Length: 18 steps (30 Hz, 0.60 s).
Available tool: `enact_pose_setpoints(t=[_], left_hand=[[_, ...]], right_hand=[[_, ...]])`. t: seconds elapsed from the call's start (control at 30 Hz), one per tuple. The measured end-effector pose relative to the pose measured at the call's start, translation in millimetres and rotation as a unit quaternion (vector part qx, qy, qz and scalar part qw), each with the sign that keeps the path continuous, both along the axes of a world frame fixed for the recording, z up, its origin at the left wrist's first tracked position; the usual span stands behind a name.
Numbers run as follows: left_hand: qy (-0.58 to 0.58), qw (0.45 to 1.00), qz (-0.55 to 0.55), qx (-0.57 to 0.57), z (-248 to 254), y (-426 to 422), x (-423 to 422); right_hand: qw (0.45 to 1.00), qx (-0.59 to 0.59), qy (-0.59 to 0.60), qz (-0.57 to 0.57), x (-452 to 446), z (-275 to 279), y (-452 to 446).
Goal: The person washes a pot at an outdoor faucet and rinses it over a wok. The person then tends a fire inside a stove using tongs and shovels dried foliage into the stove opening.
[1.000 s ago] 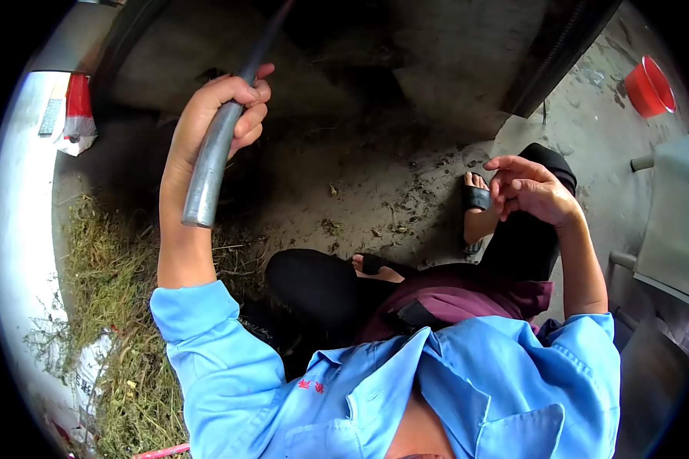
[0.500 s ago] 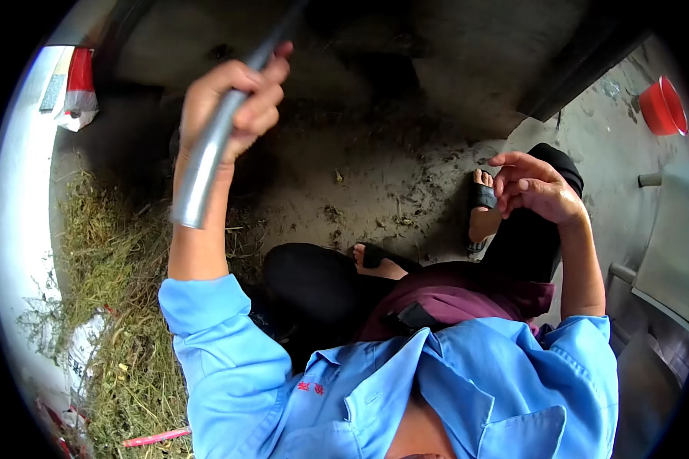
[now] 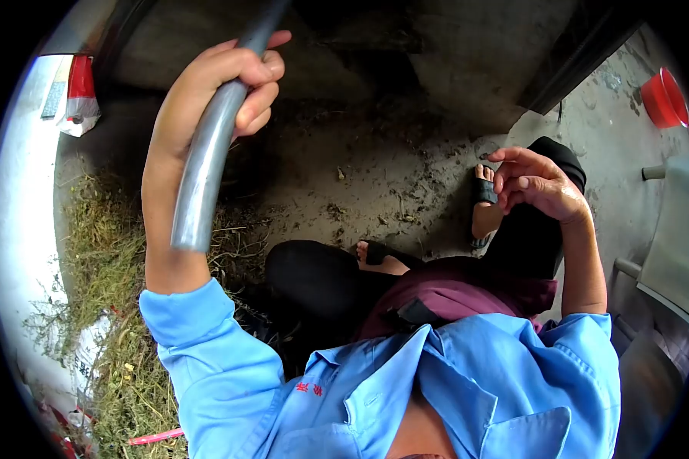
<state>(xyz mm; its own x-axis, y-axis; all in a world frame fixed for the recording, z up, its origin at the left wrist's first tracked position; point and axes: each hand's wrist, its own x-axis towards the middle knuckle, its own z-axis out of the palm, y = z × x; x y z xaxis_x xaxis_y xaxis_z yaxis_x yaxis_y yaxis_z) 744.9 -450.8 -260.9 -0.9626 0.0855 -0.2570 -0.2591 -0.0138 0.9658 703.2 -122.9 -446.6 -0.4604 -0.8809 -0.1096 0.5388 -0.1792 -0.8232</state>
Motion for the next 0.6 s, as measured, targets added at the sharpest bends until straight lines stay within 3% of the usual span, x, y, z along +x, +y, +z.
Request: enact_pose_setpoints(t=[0.07, 0.13, 0.23, 0.6], left_hand=[[-0.047, 0.998, 0.012, 0.038, -3.0, 0.0, -9.6], [-0.037, 0.98, 0.023, 0.193, -12.4, 1.6, -12.4], [-0.035, 0.951, 0.054, 0.304, -34.2, 4.4, 3.2], [-0.02, 0.901, 0.098, 0.422, -76.9, 11.7, 152.1]], right_hand=[[1.0, -0.011, -0.006, -0.001, -1.3, -0.8, 0.7], [1.0, -0.019, -0.003, 0.006, -2.5, -2.0, 0.7], [1.0, -0.022, 0.0, 0.008, -2.8, -2.3, 2.2], [1.0, 0.008, 0.01, -0.008, 0.3, -0.5, 3.3]])
